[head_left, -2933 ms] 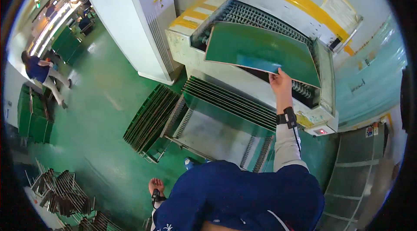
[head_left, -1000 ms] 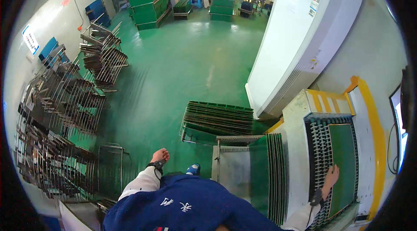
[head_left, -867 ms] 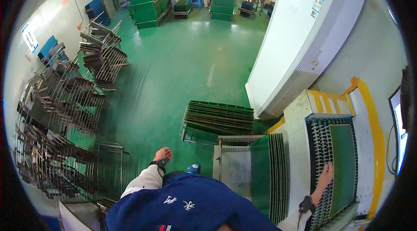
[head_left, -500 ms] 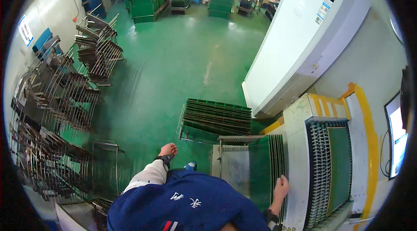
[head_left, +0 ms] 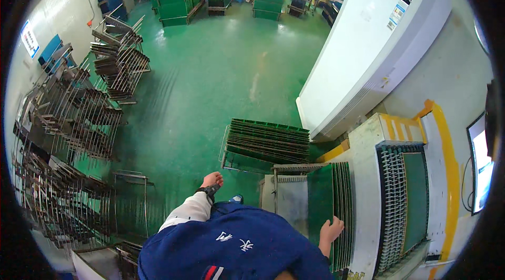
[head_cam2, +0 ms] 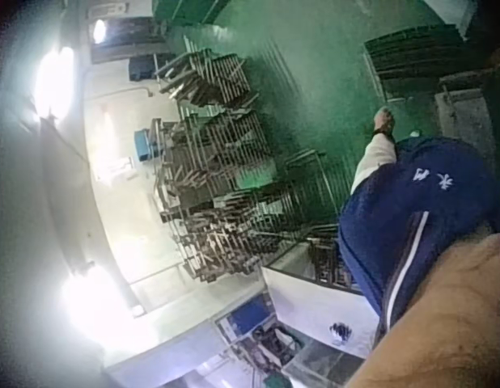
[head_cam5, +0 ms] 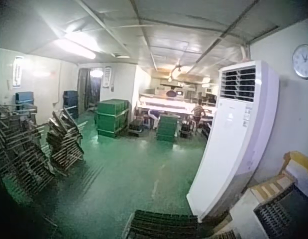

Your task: Picking up green circuit boards or panels and stacking them into vertical slots on a metal cart.

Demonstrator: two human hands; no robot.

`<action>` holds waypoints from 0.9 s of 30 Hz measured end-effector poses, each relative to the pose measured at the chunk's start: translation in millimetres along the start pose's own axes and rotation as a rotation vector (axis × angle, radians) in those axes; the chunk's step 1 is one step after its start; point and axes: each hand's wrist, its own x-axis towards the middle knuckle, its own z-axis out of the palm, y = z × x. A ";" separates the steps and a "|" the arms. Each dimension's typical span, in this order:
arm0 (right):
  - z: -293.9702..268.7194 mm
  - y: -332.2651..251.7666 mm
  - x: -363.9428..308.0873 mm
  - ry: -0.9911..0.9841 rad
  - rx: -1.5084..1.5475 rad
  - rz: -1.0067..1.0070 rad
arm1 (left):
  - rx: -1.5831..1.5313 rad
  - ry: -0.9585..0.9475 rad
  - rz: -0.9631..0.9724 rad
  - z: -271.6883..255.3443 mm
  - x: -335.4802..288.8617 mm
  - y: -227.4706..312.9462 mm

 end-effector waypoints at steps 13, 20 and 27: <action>27.5 14.0 25.1 -0.081 0.109 0.216 | -0.071 -0.063 0.017 -23.8 -9.9 11.5; 23.7 13.0 41.5 -0.379 -0.075 0.263 | 0.016 0.067 0.026 -25.4 -21.8 15.6; 42.6 39.4 46.4 -0.333 -0.107 0.259 | -0.048 0.032 0.012 -53.8 3.1 12.1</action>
